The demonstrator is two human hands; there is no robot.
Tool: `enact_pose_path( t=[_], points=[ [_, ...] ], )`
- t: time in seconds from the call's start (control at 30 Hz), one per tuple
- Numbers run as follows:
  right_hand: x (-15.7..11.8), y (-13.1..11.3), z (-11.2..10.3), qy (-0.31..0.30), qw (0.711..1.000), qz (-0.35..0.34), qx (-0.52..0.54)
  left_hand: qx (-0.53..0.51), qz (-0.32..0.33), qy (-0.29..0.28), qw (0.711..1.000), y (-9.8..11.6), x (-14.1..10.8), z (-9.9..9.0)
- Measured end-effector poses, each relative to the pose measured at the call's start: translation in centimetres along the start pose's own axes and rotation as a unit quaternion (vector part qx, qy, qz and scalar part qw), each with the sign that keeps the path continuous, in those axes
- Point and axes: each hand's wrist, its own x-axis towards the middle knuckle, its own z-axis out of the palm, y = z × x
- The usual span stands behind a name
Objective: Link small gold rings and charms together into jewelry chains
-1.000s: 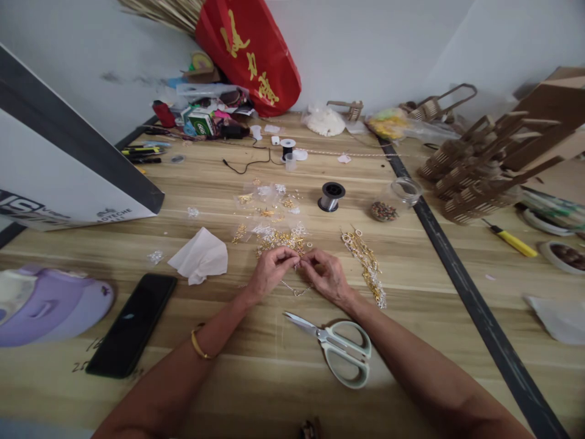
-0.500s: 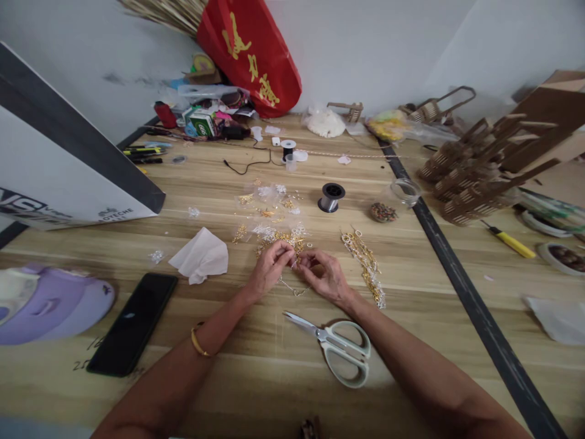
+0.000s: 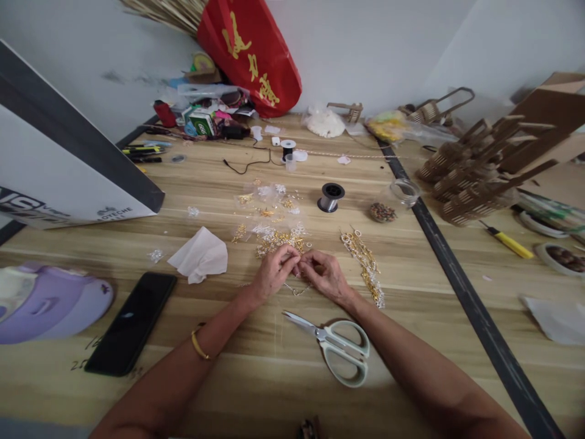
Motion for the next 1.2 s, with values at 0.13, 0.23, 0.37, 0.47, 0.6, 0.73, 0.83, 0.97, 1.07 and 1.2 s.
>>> enact_pose_path(
  t=[0.13,0.23,0.37,0.47,0.6,0.73,0.83,0.97,1.07,1.2],
  points=[
    [0.0,0.2,0.0,0.01,1.0,0.012,0.008,-0.028,-0.025,-0.002,0.999,0.0,0.1,0.0],
    [0.0,0.4,0.1,0.022,0.999,0.023,0.025,-0.052,-0.046,0.005,0.998,-0.1,0.3,-0.1],
    [0.1,0.6,0.1,0.04,0.998,0.026,0.037,-0.033,-0.056,0.021,0.998,-0.2,0.4,-0.1],
    [0.1,0.6,0.1,0.047,0.998,0.022,0.042,0.039,-0.057,0.004,0.998,0.0,0.2,0.1],
    [0.1,0.5,0.0,0.045,0.998,0.021,0.043,0.232,-0.03,0.0,0.972,0.4,-0.2,0.7],
    [0.1,0.4,-0.1,0.042,0.998,0.016,0.037,0.373,0.036,0.014,0.927,0.3,-0.5,1.4],
    [0.1,0.4,-0.1,0.04,0.999,0.014,0.034,0.402,0.056,-0.002,0.914,0.1,-0.6,1.7],
    [0.1,0.4,-0.2,0.047,0.998,0.017,0.036,0.402,0.061,-0.036,0.913,0.0,-0.7,1.8],
    [0.1,0.4,-0.1,0.047,0.997,0.032,0.056,0.4,0.056,-0.033,0.914,0.1,-0.7,1.8],
    [0.0,0.3,-0.1,0.033,0.991,0.049,0.122,0.398,0.053,-0.021,0.916,0.0,-0.8,2.0]
  ],
)
